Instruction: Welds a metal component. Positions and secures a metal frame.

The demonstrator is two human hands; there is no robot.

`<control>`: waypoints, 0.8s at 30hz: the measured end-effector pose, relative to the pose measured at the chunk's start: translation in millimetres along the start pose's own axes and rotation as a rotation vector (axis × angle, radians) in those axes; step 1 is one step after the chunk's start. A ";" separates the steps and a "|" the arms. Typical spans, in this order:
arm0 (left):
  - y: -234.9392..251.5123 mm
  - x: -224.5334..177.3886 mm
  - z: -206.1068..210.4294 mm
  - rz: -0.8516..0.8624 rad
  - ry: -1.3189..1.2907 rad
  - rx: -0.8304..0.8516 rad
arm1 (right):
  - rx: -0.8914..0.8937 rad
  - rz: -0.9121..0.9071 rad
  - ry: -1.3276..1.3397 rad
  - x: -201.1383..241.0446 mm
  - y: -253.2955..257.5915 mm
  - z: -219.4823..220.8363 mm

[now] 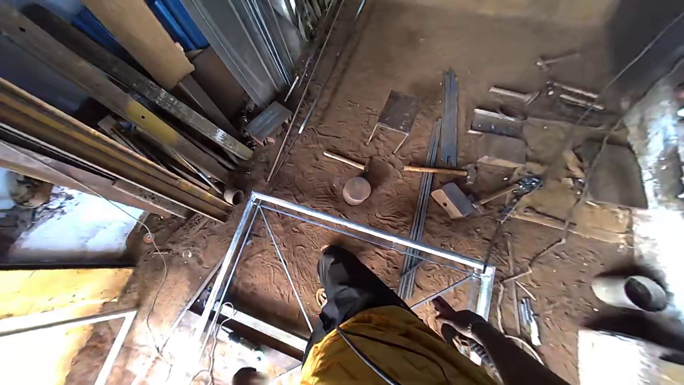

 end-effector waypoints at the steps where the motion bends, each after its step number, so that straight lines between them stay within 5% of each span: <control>1: 0.8 -21.6 2.3 0.023 0.020 0.010 | 0.037 0.036 -0.040 6.9 1.2 0.6; 5: 26.7 -113.2 -5.4 0.124 0.070 -0.013 | 0.004 -0.039 0.201 79.1 15.8 -11.9; 8: 55.4 -229.4 -21.0 0.322 0.178 -0.036 | -0.196 -0.127 0.314 139.9 66.5 -49.0; 14: 23.0 -398.7 -29.6 0.432 0.182 -0.068 | -0.257 -0.109 0.298 215.4 66.3 -87.8; 20: 10.3 -495.8 22.6 0.673 0.461 0.035 | -0.254 -0.083 0.476 191.1 51.8 -56.0; 24: 47.1 -519.0 94.2 0.769 0.711 0.215 | -0.274 0.084 0.563 143.3 72.7 -0.7</control>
Point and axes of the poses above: each hand's wrist, its own y-axis towards the middle knuckle, its own z-axis out of the palm, x = y × z, the point moved 9 cm from there along y, towards the middle knuckle, and after that the axes turned 14 degrees about -x, right-handed, at the moved point
